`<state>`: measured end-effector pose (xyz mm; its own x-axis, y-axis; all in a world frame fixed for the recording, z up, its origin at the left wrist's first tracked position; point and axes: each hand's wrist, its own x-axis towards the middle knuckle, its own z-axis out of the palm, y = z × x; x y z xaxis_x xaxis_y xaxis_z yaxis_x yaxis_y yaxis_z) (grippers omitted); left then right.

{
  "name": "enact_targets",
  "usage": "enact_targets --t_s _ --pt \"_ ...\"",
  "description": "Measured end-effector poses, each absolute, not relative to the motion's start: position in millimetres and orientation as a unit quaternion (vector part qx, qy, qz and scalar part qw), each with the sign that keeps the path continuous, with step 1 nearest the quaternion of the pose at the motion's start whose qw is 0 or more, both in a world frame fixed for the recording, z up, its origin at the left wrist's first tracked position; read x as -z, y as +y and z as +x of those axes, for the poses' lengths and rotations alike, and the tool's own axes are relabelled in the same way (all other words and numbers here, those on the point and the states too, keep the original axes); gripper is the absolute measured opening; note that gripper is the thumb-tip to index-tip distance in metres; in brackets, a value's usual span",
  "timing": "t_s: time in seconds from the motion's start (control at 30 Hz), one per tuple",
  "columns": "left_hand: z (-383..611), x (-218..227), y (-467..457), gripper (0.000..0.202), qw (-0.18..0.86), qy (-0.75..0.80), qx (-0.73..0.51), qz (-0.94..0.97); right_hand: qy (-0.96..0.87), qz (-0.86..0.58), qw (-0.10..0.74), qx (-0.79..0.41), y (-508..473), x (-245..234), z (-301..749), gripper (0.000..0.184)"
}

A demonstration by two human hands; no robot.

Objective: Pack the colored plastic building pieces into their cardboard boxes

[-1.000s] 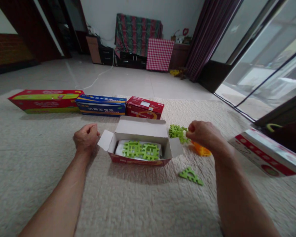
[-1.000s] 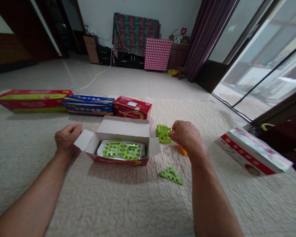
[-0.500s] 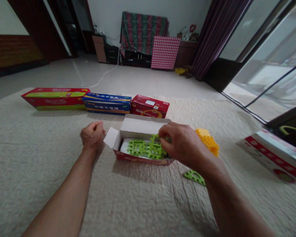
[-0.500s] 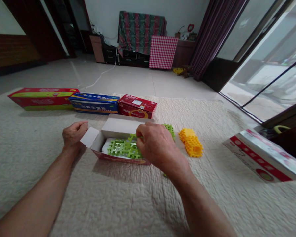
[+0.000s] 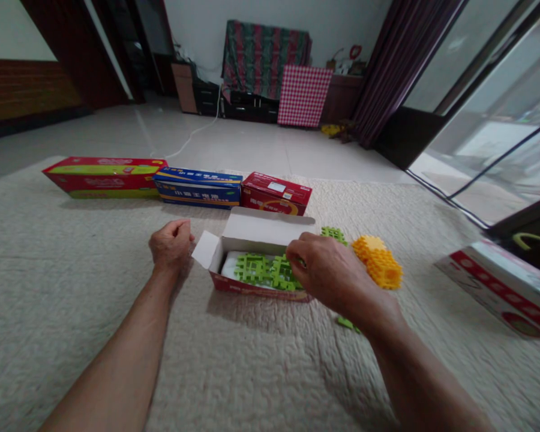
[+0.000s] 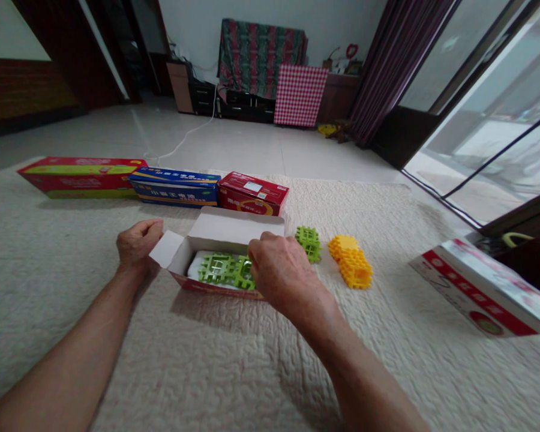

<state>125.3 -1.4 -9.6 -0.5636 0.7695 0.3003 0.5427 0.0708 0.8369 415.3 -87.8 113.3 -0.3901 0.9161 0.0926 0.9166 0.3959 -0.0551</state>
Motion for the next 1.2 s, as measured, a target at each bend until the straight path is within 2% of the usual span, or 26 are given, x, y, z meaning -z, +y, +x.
enact_targets --t_s 0.23,0.43,0.67,0.9,1.07,1.2 --pt "127 8 -1 0.031 0.116 0.732 -0.502 0.447 -0.825 -0.561 0.064 -0.006 -88 -114 416 0.014" --pt "127 8 -3 0.031 0.114 0.73 -0.499 0.454 -0.813 -0.559 0.158 -0.027 -79 -122 439 0.012" --pt "126 8 -4 0.031 0.127 0.731 -0.494 0.454 -0.724 -0.641 0.254 0.015 -58 -122 503 0.015" --pt "125 6 -4 0.028 0.131 0.749 -0.479 0.437 -0.709 -0.683 0.175 0.02 -47 -69 529 0.024" --pt "127 4 -5 0.028 0.128 0.745 -0.487 0.437 -0.706 -0.699 0.11 0.017 -47 -62 518 0.031" --pt "128 5 -5 0.027 0.117 0.743 -0.492 0.439 -0.696 -0.713 0.082 0.017 -44 -60 515 0.029"
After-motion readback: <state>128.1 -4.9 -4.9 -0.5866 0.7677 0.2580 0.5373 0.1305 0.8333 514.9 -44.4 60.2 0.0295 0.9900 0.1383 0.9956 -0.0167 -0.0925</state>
